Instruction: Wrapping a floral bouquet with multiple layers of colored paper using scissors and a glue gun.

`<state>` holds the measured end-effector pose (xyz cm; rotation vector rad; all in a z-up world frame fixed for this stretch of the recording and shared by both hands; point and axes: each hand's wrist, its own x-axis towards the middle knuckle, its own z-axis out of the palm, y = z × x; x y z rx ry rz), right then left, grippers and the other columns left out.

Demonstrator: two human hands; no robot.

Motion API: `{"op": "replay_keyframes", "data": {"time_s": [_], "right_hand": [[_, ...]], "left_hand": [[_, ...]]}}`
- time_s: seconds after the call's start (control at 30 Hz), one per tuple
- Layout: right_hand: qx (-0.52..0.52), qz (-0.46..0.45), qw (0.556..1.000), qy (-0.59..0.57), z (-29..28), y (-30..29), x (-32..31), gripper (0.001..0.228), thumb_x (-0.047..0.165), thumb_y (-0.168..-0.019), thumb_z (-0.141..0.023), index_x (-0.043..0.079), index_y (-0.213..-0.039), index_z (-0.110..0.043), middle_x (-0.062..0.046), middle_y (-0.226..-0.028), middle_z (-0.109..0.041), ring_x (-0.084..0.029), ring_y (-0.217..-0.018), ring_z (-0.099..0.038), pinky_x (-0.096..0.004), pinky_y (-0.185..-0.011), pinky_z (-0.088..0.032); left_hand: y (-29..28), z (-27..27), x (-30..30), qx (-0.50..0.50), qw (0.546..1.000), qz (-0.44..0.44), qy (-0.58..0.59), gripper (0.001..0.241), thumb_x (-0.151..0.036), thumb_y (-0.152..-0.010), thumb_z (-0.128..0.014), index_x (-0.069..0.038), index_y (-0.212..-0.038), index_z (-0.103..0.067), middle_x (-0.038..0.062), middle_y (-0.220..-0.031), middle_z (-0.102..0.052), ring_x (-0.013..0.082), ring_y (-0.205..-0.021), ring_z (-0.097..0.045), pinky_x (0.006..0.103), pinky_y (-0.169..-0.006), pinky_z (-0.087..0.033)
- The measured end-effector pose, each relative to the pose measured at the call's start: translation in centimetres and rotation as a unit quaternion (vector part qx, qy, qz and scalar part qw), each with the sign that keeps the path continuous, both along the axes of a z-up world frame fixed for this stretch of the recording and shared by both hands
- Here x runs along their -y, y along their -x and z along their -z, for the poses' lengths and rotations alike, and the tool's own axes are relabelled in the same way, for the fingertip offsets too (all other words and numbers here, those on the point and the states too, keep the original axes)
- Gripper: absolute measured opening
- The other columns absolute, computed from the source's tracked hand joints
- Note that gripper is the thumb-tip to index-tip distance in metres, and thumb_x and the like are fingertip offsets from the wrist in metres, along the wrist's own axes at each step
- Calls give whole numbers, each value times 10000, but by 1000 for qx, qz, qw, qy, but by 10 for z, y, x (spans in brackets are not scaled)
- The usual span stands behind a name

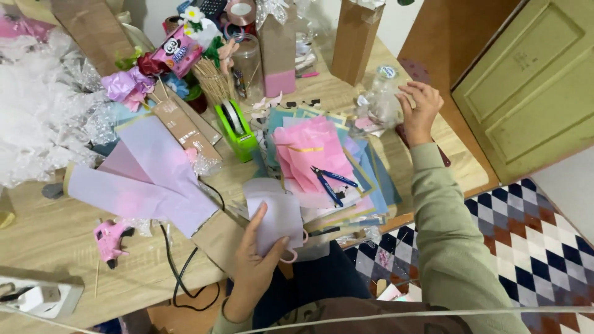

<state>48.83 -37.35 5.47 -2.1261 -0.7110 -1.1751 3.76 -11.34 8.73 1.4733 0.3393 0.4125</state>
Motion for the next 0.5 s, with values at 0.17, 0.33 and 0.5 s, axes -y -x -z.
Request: {"op": "replay_keyframes", "data": {"time_s": [0.17, 0.33, 0.5], "right_hand": [[9, 13, 994, 106, 25, 2, 5, 130, 269, -996, -839, 217, -1112, -809, -87, -1336, -622, -362, -1131, -517, -504, -876, -361], [87, 50, 981, 168, 26, 13, 9, 178, 331, -1037, -818, 189, -1142, -844, -114, -1364, -662, -357, -1155, -529, -471, -886, -369], [-34, 43, 997, 46, 26, -1, 6, 658, 159, -916, -954, 24, -1439, -579, -20, -1139, -763, -328, -1246, -432, -489, -1037, -211]], "left_hand": [[-5, 8, -9, -10, 999, -19, -41, 654, -139, -858, -720, -177, -1471, -493, 75, -1487, -537, 191, -1251, -607, 288, -1003, -571], [-10, 2, -10, -15, 998, -11, -60, 626, -156, -875, -713, -217, -1458, -493, 76, -1483, -533, 182, -1109, -678, 271, -888, -643], [-7, 1, -12, 24, 996, -12, -82, 600, -191, -907, -704, -147, -1468, -495, 75, -1504, -526, 184, -1301, -549, 298, -1032, -491]]}}
